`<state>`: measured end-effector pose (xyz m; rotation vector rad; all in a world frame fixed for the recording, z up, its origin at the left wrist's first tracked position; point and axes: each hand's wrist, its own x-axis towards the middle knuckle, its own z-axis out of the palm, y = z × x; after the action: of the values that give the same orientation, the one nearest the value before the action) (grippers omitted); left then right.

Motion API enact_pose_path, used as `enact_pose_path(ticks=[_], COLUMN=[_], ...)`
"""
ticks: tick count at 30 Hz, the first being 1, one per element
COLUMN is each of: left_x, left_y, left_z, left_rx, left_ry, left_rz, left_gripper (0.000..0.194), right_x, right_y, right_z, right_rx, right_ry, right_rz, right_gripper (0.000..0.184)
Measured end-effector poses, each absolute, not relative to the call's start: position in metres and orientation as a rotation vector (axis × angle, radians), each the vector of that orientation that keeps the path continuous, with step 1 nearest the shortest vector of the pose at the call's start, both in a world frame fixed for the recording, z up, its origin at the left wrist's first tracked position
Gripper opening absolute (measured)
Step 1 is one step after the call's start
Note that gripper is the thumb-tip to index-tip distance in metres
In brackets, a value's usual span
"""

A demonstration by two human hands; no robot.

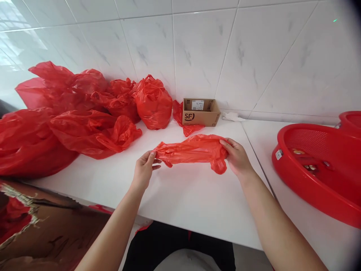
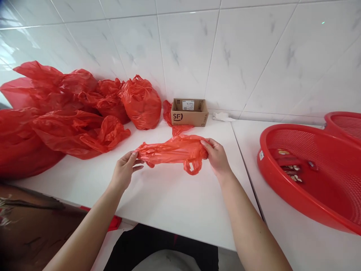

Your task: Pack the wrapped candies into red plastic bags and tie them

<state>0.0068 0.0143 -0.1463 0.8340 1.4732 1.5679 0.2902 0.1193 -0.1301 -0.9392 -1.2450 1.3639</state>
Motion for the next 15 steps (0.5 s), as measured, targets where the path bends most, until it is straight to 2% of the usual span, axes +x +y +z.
enact_pose_path(ticks=[3,5,8,12,15], left_x=[0.0,-0.001,0.007,0.031,0.048], left_y=[0.018,0.018,0.016,0.012,0.009], left_z=[-0.152,-0.152,-0.149,-0.143,-0.14], left_rx=[0.704,0.656,0.641,0.685,0.747], left_ry=[1.453,1.408,1.348,1.293,1.242], left_rz=[1.647,1.669,1.667,1.593,1.531], left_gripper=[0.035,0.032,0.029,0.031,0.03], right_x=[0.295,0.3,0.297,0.265,0.242], right_y=[0.123,0.126,0.118,0.079,0.056], right_z=[-0.133,-0.134,-0.127,-0.11,-0.109], right_rx=[-1.04,-1.209,-1.306,-0.943,-0.82], right_ry=[-1.309,-1.397,-1.529,-1.761,-1.908], right_rz=[1.316,1.156,0.647,0.014,-0.286], right_gripper=[0.039,0.037,0.029,0.013,0.008])
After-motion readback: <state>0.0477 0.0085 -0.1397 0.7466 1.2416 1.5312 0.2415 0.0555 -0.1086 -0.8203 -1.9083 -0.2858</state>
